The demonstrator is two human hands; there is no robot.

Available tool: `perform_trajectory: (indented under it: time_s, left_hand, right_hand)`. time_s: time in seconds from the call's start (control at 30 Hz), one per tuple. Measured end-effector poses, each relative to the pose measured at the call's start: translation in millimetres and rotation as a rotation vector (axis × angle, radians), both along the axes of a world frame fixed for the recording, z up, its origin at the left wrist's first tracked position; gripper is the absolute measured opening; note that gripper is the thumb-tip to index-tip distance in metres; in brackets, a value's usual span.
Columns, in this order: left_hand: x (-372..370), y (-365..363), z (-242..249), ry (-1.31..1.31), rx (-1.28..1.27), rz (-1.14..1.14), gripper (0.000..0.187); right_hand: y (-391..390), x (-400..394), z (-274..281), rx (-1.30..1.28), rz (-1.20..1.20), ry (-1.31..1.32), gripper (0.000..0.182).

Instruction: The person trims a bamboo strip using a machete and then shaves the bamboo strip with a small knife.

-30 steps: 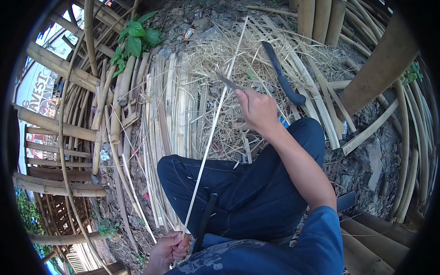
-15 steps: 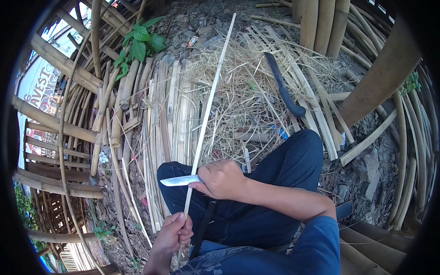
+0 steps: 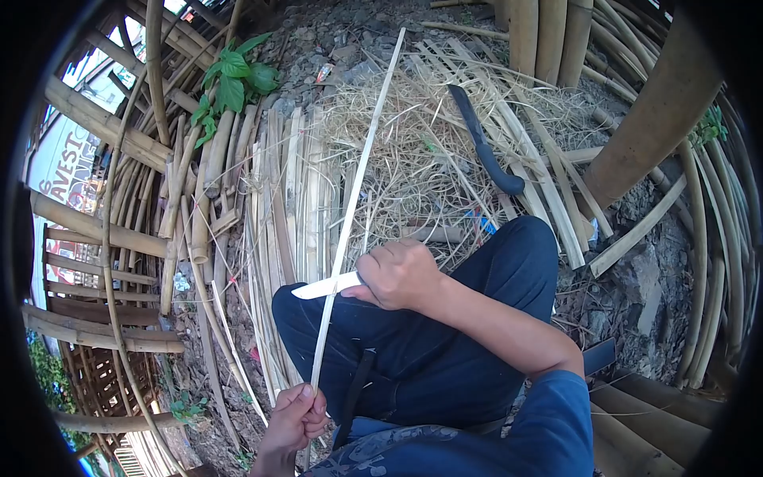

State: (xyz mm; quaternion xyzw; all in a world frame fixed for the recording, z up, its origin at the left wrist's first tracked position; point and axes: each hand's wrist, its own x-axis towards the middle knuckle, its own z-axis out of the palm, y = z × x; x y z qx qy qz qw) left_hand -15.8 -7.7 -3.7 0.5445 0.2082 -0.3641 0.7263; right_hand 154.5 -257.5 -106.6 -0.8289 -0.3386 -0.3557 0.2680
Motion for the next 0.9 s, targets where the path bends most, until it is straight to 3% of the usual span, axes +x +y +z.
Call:
perform_trajectory:
  time_s: [0.63,0.7,0.73,0.83,0.9]
  left_hand:
    - [-33.8,12.8,1.9,0.094,-0.063,0.046,0.041]
    - [-44.7,15.9,5.4,0.123,-0.060,0.048,0.041]
    - [-54.4,21.1,4.7,0.186,-0.010,0.024,0.036]
    - [-71.3,32.7,0.3,0.243,0.085,0.004,0.034]
    - [-73.3,36.2,-3.6,0.226,0.131,0.040,0.035]
  right_hand:
    - [-3.8,10.8,-8.0,-0.011,-0.020,-0.014,0.051]
    - [-22.2,31.7,-11.5,0.163,-0.400,0.360,0.049]
    - [-40.3,45.1,-5.1,0.203,-0.457,0.506,0.047]
    - [-57.6,54.9,-12.3,0.204,-0.494,0.427,0.048]
    - [-41.0,49.5,-11.5,0.380,-0.396,0.641,0.051]
